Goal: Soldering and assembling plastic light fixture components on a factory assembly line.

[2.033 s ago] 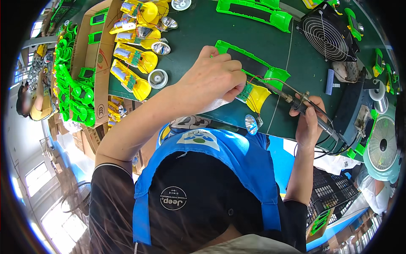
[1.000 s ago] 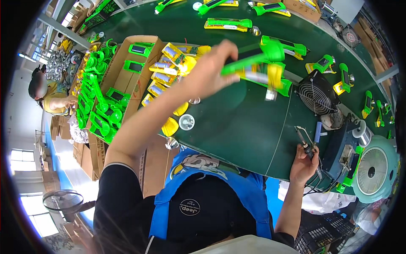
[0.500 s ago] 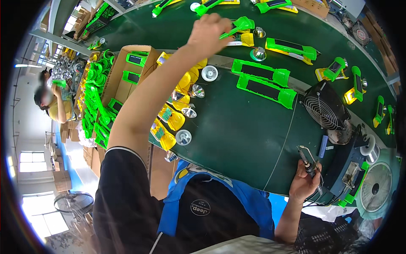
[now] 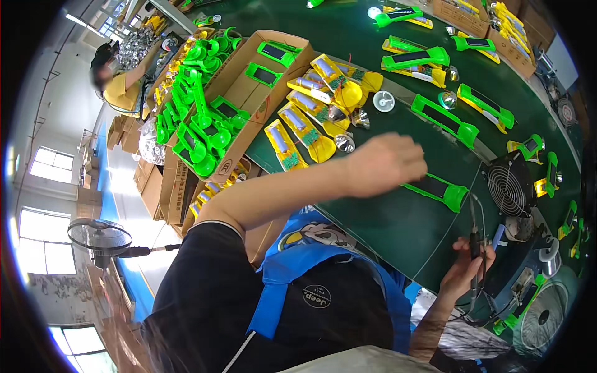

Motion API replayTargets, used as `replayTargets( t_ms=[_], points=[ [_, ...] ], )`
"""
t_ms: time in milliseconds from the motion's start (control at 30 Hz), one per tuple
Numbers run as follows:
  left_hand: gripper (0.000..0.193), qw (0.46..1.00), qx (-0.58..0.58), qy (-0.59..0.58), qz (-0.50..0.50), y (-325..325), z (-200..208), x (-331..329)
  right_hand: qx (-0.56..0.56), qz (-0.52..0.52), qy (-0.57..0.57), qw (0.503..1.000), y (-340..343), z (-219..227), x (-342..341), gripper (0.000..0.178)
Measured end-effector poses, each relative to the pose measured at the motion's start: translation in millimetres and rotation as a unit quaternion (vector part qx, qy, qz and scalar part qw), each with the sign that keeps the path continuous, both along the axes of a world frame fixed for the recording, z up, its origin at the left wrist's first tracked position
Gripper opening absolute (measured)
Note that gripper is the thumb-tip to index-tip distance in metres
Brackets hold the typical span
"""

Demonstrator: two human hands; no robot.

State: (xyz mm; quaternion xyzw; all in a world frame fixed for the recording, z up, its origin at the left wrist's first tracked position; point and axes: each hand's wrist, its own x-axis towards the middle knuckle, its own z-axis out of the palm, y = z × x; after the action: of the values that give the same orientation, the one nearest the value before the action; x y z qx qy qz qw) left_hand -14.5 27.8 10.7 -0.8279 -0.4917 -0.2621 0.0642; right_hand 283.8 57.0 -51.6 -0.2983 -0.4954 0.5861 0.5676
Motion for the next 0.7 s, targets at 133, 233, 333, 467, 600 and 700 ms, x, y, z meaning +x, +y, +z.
replayTargets(
  t_ms=[133, 233, 333, 467, 600, 700],
  points=[
    [0.022, 0.969, 0.027, 0.072, 0.236, -0.5, 41.3, -142.0, 0.184, 0.035, -0.178, 0.966, 10.7, 19.3, -38.4, 0.041],
    [0.035, 0.944, -0.025, 0.179, 0.275, 5.5, 30.3, -211.6, 0.195, 0.093, -0.166, 0.962, 33.5, 9.7, -68.8, 0.035],
    [0.043, 0.955, -0.067, 0.207, 0.203, 12.2, 20.3, -220.4, 0.159, 0.123, -0.25, 0.947, 42.1, -1.1, -87.9, 0.029],
    [0.047, 0.964, -0.121, 0.202, 0.123, 18.0, 11.6, -225.1, 0.116, 0.016, -0.233, 0.965, 31.8, -3.3, -109.8, 0.028],
    [0.041, 0.977, -0.023, 0.17, 0.127, 11.2, 14.6, -230.5, 0.114, -0.004, -0.16, 0.98, 42.0, -7.2, -104.9, 0.029],
    [0.043, 0.98, 0.065, 0.136, 0.13, 0.2, 57.5, -197.1, 0.209, -0.088, -0.201, 0.953, 39.6, 9.7, -80.1, 0.037]
  ],
)
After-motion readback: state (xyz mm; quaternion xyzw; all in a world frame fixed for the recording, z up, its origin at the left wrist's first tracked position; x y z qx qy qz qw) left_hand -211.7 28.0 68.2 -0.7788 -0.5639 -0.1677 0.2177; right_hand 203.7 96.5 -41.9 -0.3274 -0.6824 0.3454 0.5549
